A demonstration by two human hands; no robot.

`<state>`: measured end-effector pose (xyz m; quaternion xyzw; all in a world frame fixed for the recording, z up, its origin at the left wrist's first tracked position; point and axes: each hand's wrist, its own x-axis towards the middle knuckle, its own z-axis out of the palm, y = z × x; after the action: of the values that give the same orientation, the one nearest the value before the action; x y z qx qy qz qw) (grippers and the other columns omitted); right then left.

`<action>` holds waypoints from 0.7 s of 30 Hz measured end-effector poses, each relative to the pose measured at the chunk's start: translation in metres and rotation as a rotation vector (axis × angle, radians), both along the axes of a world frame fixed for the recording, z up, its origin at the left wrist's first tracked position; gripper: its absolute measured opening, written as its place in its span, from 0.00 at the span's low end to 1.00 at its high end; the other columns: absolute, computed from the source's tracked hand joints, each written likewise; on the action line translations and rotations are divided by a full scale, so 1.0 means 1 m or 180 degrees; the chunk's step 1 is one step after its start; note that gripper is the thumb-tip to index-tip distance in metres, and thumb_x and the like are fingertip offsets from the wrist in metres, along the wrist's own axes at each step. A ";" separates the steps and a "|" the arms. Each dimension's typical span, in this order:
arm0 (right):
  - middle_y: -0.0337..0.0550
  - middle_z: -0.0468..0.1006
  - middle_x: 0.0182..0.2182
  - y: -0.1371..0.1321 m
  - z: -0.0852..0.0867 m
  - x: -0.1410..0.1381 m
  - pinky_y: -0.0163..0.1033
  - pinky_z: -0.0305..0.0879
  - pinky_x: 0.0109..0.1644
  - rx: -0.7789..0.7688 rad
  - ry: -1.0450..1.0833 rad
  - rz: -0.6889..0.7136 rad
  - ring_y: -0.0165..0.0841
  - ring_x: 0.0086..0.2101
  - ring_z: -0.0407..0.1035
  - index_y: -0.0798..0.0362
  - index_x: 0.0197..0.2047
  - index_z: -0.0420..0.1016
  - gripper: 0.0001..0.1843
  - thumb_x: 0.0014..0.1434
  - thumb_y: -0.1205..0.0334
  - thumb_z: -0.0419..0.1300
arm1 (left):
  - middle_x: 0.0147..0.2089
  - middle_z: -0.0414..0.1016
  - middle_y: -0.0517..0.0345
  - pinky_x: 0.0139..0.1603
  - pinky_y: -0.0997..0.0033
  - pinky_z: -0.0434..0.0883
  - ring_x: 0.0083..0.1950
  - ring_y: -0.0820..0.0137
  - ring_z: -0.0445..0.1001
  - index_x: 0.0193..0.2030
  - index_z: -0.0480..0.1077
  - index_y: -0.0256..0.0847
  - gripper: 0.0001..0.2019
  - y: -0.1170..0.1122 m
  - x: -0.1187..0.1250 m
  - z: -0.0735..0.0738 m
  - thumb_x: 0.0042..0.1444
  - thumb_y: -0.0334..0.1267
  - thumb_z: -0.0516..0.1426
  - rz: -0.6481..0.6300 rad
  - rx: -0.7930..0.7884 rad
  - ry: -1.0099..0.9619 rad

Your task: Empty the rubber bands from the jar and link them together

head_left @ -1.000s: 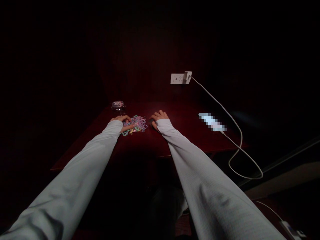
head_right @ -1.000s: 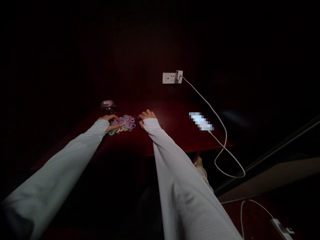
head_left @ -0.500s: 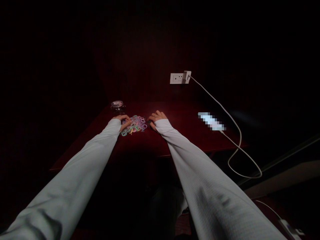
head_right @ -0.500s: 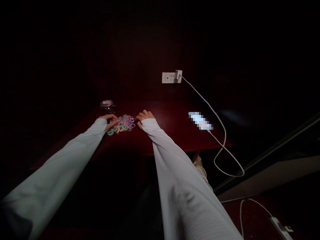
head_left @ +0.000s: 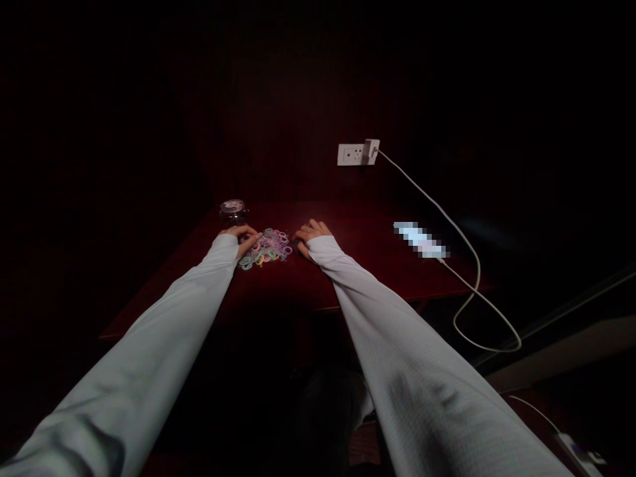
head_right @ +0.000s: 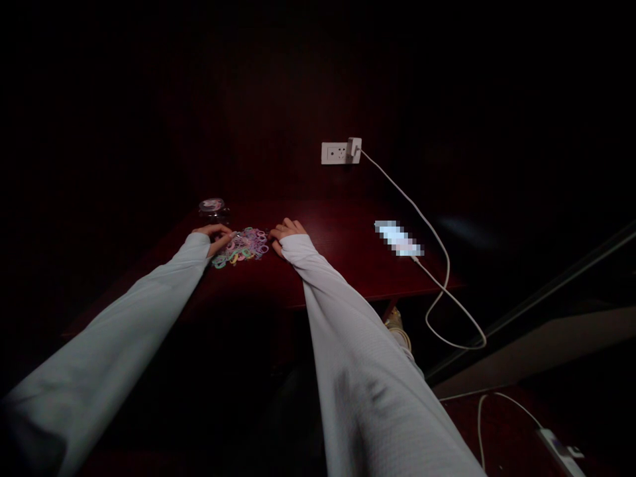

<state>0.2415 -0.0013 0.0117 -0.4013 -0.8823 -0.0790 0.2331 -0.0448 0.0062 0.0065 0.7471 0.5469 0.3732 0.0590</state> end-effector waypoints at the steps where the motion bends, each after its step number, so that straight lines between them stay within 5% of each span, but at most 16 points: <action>1: 0.52 0.83 0.45 0.000 0.000 0.000 0.49 0.57 0.57 0.0004 0.0016 0.0001 0.46 0.52 0.64 0.52 0.52 0.84 0.17 0.67 0.66 0.56 | 0.36 0.83 0.55 0.43 0.67 0.70 0.36 0.65 0.75 0.39 0.82 0.43 0.19 0.001 -0.001 0.000 0.55 0.57 0.61 0.0025 0.0015 -0.0014; 9: 0.52 0.83 0.46 -0.002 0.001 0.000 0.49 0.57 0.59 -0.0056 0.0047 -0.0058 0.47 0.54 0.65 0.52 0.52 0.84 0.17 0.66 0.67 0.57 | 0.29 0.79 0.57 0.38 0.69 0.68 0.32 0.66 0.73 0.39 0.84 0.43 0.23 0.002 -0.003 0.000 0.55 0.60 0.59 0.0211 -0.0114 -0.0040; 21: 0.52 0.84 0.47 -0.002 0.001 -0.001 0.48 0.57 0.58 -0.0100 0.0051 -0.0084 0.46 0.54 0.65 0.52 0.52 0.84 0.16 0.67 0.67 0.56 | 0.34 0.82 0.56 0.39 0.67 0.69 0.33 0.67 0.73 0.45 0.83 0.42 0.21 -0.004 0.002 0.002 0.58 0.55 0.57 0.0202 -0.0058 -0.0130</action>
<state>0.2405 -0.0028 0.0125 -0.4172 -0.8761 -0.0650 0.2328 -0.0432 0.0024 0.0090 0.7210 0.5724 0.3850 0.0651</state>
